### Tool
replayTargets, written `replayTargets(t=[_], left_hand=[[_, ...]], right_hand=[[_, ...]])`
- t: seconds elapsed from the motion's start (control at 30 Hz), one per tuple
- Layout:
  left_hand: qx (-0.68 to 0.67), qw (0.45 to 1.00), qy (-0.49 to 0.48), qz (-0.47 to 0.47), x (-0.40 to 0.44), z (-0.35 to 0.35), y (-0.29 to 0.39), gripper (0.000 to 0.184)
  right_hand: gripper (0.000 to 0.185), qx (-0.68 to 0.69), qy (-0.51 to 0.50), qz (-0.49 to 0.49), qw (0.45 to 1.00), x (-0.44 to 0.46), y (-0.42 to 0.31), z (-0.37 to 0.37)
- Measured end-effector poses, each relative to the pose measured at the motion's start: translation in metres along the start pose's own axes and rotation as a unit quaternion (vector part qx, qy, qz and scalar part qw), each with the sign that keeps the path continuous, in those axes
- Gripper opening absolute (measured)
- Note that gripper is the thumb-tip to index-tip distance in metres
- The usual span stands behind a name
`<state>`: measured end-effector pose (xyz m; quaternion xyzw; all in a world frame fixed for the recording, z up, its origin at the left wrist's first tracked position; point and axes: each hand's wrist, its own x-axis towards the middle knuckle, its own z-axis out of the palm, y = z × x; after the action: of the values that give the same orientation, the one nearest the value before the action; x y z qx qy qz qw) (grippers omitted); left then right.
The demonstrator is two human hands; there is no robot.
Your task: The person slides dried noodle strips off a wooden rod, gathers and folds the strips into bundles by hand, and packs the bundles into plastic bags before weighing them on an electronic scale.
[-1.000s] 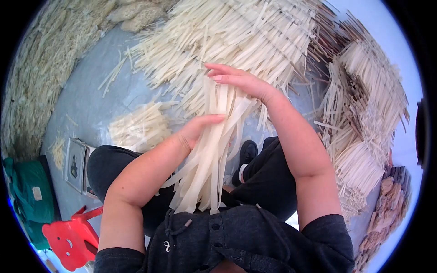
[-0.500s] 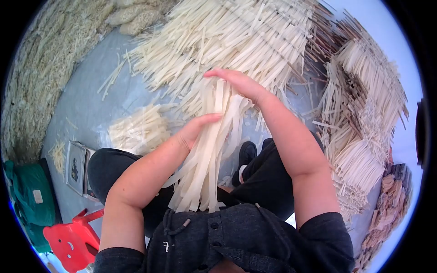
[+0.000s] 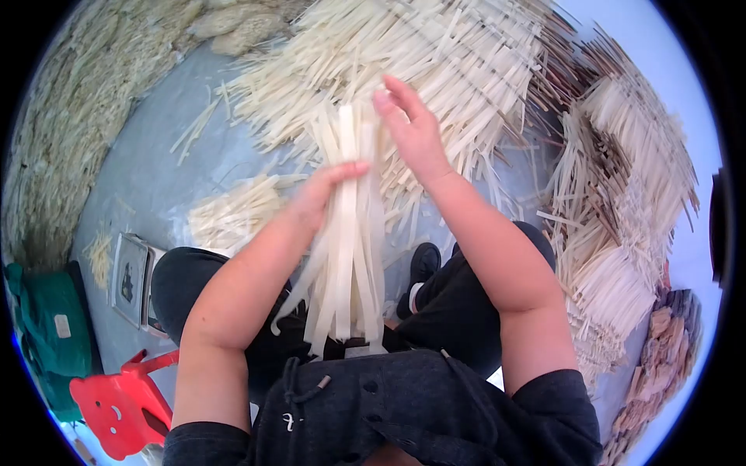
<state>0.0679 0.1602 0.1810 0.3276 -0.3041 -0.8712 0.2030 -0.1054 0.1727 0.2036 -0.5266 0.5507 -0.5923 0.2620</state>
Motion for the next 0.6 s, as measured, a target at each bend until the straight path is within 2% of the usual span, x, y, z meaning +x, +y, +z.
replayTargets(t=[0.03,0.07,0.1,0.13,0.17,0.2,0.3,0.4,0.5,0.6], left_hand=[[-0.002,1.0,0.004,0.003,0.002,-0.001,0.013,0.046],[0.01,0.997,0.037,0.066,0.004,-0.004,0.027,0.047],[0.023,0.989,0.069,0.127,0.006,-0.007,0.036,0.049],[0.022,0.989,0.072,0.13,0.009,-0.009,0.04,0.049],[0.001,0.972,0.092,0.214,0.014,-0.008,0.041,0.051],[-0.019,0.949,0.11,0.296,0.015,-0.005,0.04,0.054],[0.017,0.938,0.128,0.323,0.01,0.004,0.036,0.057],[-0.028,0.944,0.101,0.312,0.0,0.008,0.039,0.059],[-0.03,0.938,0.092,0.331,-0.009,0.016,0.042,0.059],[-0.05,0.938,0.102,0.329,-0.011,0.016,0.038,0.058]], right_hand=[[0.06,0.058,0.036,0.022,0.997,0.003,-0.009,-0.001],[0.083,0.089,-0.03,0.079,0.993,-0.001,-0.02,-0.005],[0.083,0.091,-0.034,0.079,0.992,-0.008,-0.021,0.001],[0.087,0.034,-0.116,0.133,0.984,-0.017,-0.021,0.007],[0.091,-0.023,-0.196,0.185,0.963,-0.025,-0.019,0.013],[0.109,-0.046,-0.252,0.16,0.953,-0.033,-0.015,0.021],[0.111,0.031,-0.277,0.152,0.948,-0.049,-0.009,0.037],[0.108,-0.011,-0.287,0.138,0.948,-0.045,-0.006,0.032],[0.105,0.035,-0.259,0.1,0.96,-0.046,-0.003,0.037],[0.105,0.012,-0.244,0.118,0.963,-0.048,-0.006,0.041]])
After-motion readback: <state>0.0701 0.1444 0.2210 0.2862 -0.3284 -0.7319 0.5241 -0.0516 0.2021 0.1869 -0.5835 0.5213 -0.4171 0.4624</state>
